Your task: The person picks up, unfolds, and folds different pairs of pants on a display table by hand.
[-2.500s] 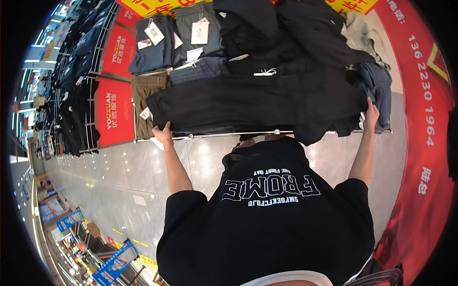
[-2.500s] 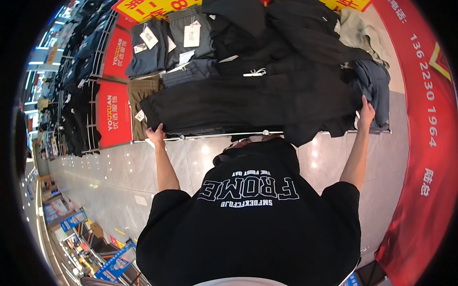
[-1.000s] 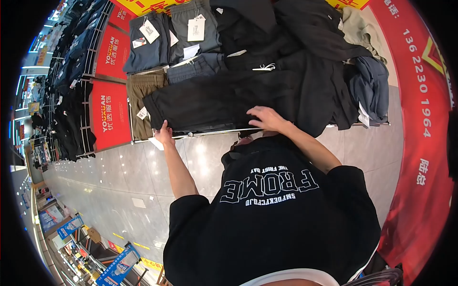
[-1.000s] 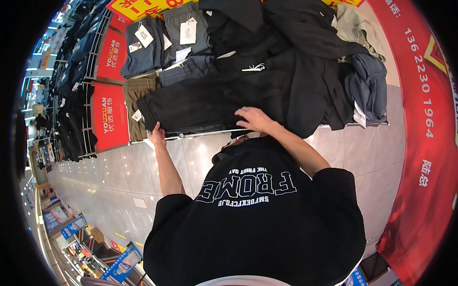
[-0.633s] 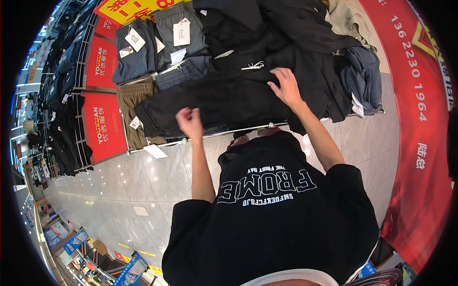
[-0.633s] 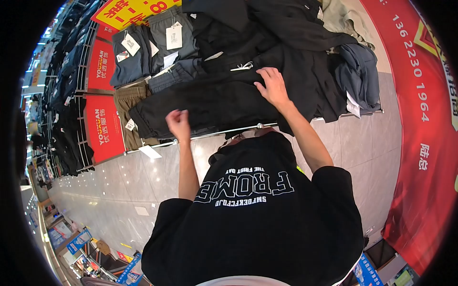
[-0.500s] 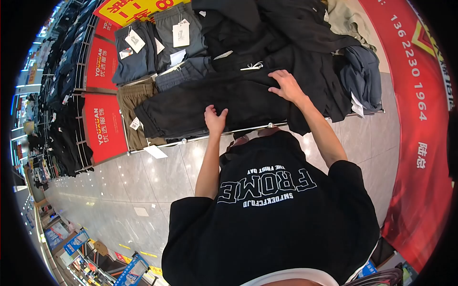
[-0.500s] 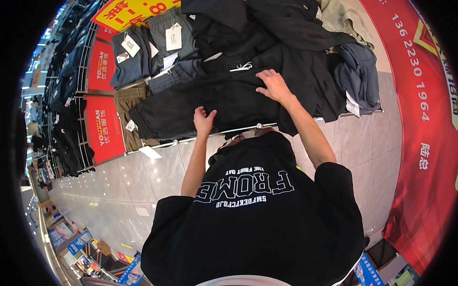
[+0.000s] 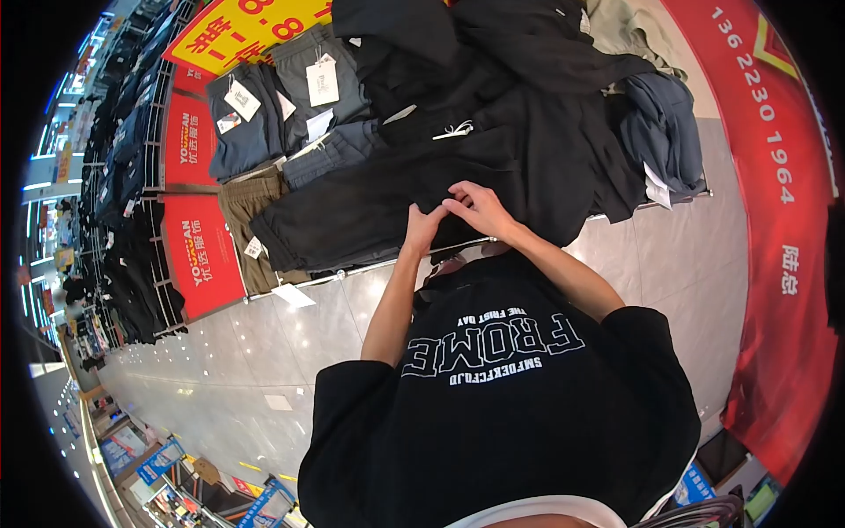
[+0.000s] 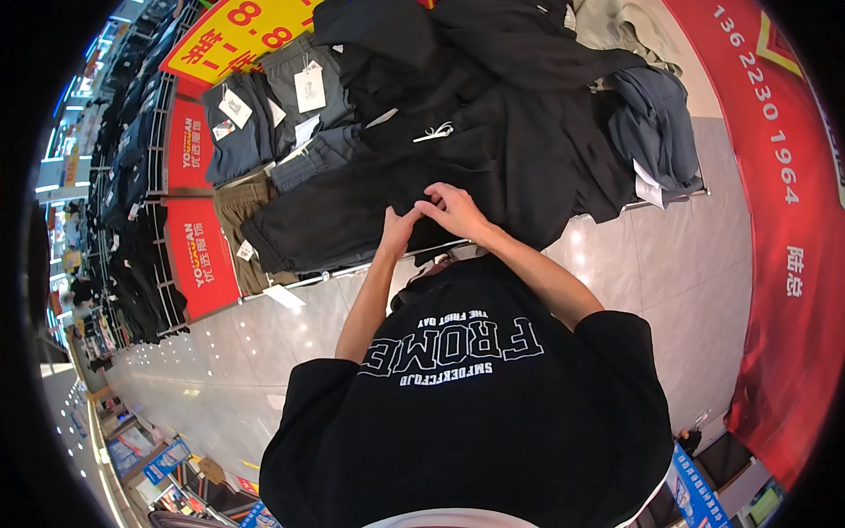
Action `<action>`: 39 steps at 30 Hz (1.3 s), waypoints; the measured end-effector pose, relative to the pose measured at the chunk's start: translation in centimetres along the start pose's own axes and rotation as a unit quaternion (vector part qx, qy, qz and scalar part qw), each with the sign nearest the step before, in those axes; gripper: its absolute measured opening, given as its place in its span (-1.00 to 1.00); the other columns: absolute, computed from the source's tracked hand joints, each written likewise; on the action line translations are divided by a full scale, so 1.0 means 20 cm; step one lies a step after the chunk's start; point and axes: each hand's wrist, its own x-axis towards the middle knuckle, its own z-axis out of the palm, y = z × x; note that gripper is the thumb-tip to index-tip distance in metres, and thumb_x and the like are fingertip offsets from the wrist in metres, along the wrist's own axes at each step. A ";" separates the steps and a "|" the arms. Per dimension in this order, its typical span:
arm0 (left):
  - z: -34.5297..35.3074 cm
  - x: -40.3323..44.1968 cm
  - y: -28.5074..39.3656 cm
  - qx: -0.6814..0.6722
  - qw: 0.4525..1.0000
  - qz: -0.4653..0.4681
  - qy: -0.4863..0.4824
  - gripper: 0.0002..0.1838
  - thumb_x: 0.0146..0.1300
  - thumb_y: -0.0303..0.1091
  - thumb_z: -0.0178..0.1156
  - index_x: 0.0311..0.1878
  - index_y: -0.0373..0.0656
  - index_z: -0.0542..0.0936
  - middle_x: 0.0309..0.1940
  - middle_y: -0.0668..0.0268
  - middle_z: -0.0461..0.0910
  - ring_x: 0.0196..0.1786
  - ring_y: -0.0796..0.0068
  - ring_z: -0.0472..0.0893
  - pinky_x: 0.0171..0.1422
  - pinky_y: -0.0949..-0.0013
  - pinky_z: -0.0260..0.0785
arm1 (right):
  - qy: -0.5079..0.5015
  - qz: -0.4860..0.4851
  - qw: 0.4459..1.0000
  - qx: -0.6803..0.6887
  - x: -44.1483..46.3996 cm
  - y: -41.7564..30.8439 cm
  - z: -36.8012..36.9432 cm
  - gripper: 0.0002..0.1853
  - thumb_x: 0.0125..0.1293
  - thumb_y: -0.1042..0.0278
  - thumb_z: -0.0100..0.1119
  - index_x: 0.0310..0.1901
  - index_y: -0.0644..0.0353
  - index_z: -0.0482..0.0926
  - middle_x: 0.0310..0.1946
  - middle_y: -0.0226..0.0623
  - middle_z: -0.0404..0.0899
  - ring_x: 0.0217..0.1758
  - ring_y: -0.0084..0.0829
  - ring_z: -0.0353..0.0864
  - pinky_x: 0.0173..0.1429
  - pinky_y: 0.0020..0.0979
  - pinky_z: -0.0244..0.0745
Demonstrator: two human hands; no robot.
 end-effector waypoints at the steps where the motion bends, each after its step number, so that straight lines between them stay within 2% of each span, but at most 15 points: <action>1: 0.04 -0.04 0.01 0.023 0.999 0.037 -0.005 -0.62 0.04 -0.42 0.33 -0.09 -0.42 0.52 -0.19 0.19 0.60 -0.14 0.46 0.59 -0.04 0.40 0.45 | 0.007 0.031 0.999 0.009 0.00 -0.06 0.00 -0.57 0.22 0.12 0.31 -0.05 0.30 0.52 -0.28 -0.16 0.59 -0.30 -0.37 0.58 -0.21 -0.39 0.49; 4: 0.12 -0.19 0.18 0.105 0.987 0.076 -0.094 -0.46 0.11 -0.39 0.29 0.11 -0.48 0.38 -0.11 0.16 0.57 -0.07 0.41 0.58 -0.01 0.38 0.44 | 0.000 0.109 0.992 0.070 -0.01 -0.11 -0.03 -0.47 0.22 0.14 0.34 0.09 0.30 0.41 -0.20 -0.27 0.56 -0.16 -0.54 0.54 -0.07 -0.48 0.46; 6: 0.18 -0.23 0.23 0.155 0.950 0.253 -0.096 -0.41 0.12 -0.41 0.27 0.19 -0.48 0.33 -0.03 0.10 0.53 -0.04 0.38 0.57 0.02 0.38 0.43 | 0.006 0.090 0.977 0.194 -0.05 -0.19 -0.06 -0.39 0.20 0.20 0.35 0.18 0.31 0.32 -0.06 -0.23 0.52 -0.02 -0.51 0.50 0.05 -0.48 0.42; 7: 0.19 -0.25 0.22 0.158 0.949 0.264 -0.077 -0.56 0.19 -0.45 0.16 0.12 -0.46 0.44 0.00 0.05 0.52 -0.04 0.36 0.56 0.04 0.38 0.42 | -0.020 0.102 0.974 0.204 -0.07 -0.28 -0.11 -0.30 0.17 0.26 0.38 0.26 0.31 0.24 0.03 -0.19 0.47 0.08 -0.48 0.46 0.16 -0.48 0.37; 11: 0.24 -0.38 0.39 0.088 0.956 0.255 -0.112 -0.69 0.26 -0.46 0.07 0.02 -0.43 0.54 -0.02 0.13 0.56 -0.05 0.42 0.57 0.05 0.43 0.41 | 0.038 0.011 0.976 0.214 -0.12 -0.38 -0.15 -0.29 0.17 0.25 0.37 0.27 0.33 0.24 0.01 -0.13 0.52 0.07 -0.46 0.49 0.18 -0.46 0.37; 13: 0.21 -0.42 0.42 -0.001 0.980 0.162 -0.118 -0.71 0.32 -0.47 0.00 0.00 -0.43 0.56 -0.07 0.22 0.60 -0.07 0.47 0.59 0.05 0.46 0.41 | 0.011 -0.013 0.935 0.353 -0.13 -0.45 -0.17 -0.42 0.30 0.50 0.14 0.33 0.29 0.19 0.07 -0.23 0.46 0.09 -0.52 0.44 0.23 -0.49 0.30; 16: 0.24 -0.45 0.49 -0.097 0.975 0.169 -0.103 -0.72 0.33 -0.48 0.00 0.01 -0.41 0.57 -0.11 0.27 0.62 -0.08 0.53 0.59 0.05 0.49 0.41 | -0.022 -0.014 0.933 0.358 -0.13 -0.43 -0.21 -0.51 0.35 0.57 -0.01 0.31 0.29 0.24 0.10 -0.26 0.45 0.09 -0.57 0.43 0.22 -0.52 0.30; 21: 0.25 -0.51 0.53 -0.063 0.974 0.210 -0.059 -0.66 0.33 -0.51 -0.01 0.13 -0.38 0.50 0.04 0.23 0.58 0.08 0.43 0.55 0.21 0.42 0.34 | 0.156 0.027 0.901 0.403 -0.14 -0.46 -0.18 -0.68 0.47 0.35 -0.07 0.12 0.39 0.44 -0.15 -0.43 0.55 -0.09 -0.71 0.44 0.03 -0.63 0.33; 25: 0.25 -0.56 0.57 0.117 0.967 0.219 -0.055 -0.64 0.36 -0.48 -0.06 0.17 -0.43 0.44 0.06 0.16 0.56 0.11 0.42 0.52 0.23 0.44 0.29 | 0.169 0.013 0.896 0.409 -0.18 -0.55 -0.22 -0.75 0.46 0.35 -0.03 -0.01 0.36 0.47 -0.26 -0.48 0.56 -0.21 -0.72 0.44 -0.10 -0.62 0.36; 26: 0.26 -0.57 0.58 0.191 0.955 0.210 -0.083 -0.63 0.37 -0.47 -0.08 0.18 -0.45 0.42 0.06 0.14 0.56 0.10 0.42 0.51 0.22 0.44 0.29 | 0.170 0.014 0.896 0.409 -0.21 -0.57 -0.22 -0.75 0.46 0.35 -0.03 -0.01 0.36 0.47 -0.26 -0.48 0.56 -0.21 -0.72 0.44 -0.10 -0.62 0.36; 27: 0.30 -0.57 0.58 0.234 0.936 0.255 -0.067 -0.60 0.38 -0.47 -0.13 0.24 -0.41 0.35 -0.19 0.02 0.63 -0.11 0.40 0.61 -0.02 0.39 0.40 | 0.149 0.012 0.944 0.293 -0.23 -0.58 -0.22 -0.77 0.42 0.38 0.01 -0.02 0.36 0.45 -0.32 -0.42 0.56 -0.27 -0.70 0.44 -0.17 -0.58 0.37; 29: 0.33 -0.59 0.58 0.238 0.935 0.243 -0.102 -0.58 0.37 -0.48 -0.14 0.26 -0.41 0.34 -0.21 0.01 0.63 -0.15 0.39 0.61 -0.05 0.40 0.41 | 0.141 -0.084 0.980 0.117 -0.23 -0.62 -0.21 -0.84 0.31 0.49 0.10 -0.14 0.35 0.40 -0.45 -0.38 0.48 -0.38 -0.62 0.39 -0.26 -0.50 0.35; 32: 0.37 -0.60 0.56 0.234 0.939 0.220 -0.125 -0.56 0.35 -0.53 -0.17 0.26 -0.48 0.32 -0.23 0.04 0.62 -0.21 0.43 0.60 -0.13 0.43 0.40 | 0.110 -0.035 0.990 0.076 -0.27 -0.68 -0.24 -0.83 0.18 0.52 0.14 -0.23 0.36 0.39 -0.51 -0.25 0.40 -0.43 -0.51 0.36 -0.27 -0.46 0.35; 34: 0.37 -0.56 0.50 0.193 0.941 0.276 -0.030 -0.64 0.33 -0.53 -0.13 0.14 -0.51 0.42 -0.10 0.21 0.61 -0.03 0.55 0.50 0.08 0.53 0.30 | 0.137 -0.043 0.988 0.055 -0.27 -0.66 -0.24 -0.82 0.15 0.52 0.15 -0.26 0.36 0.38 -0.51 -0.24 0.39 -0.45 -0.48 0.35 -0.28 -0.45 0.35; 39: 0.37 -0.65 0.56 0.197 0.948 0.247 -0.030 -0.59 0.36 -0.51 -0.14 0.22 -0.53 0.36 0.01 0.14 0.58 0.06 0.54 0.48 0.18 0.54 0.25 | 0.127 -0.046 0.991 0.019 -0.26 -0.62 -0.28 -0.81 0.09 0.52 0.17 -0.31 0.35 0.36 -0.51 -0.27 0.37 -0.44 -0.48 0.34 -0.27 -0.44 0.35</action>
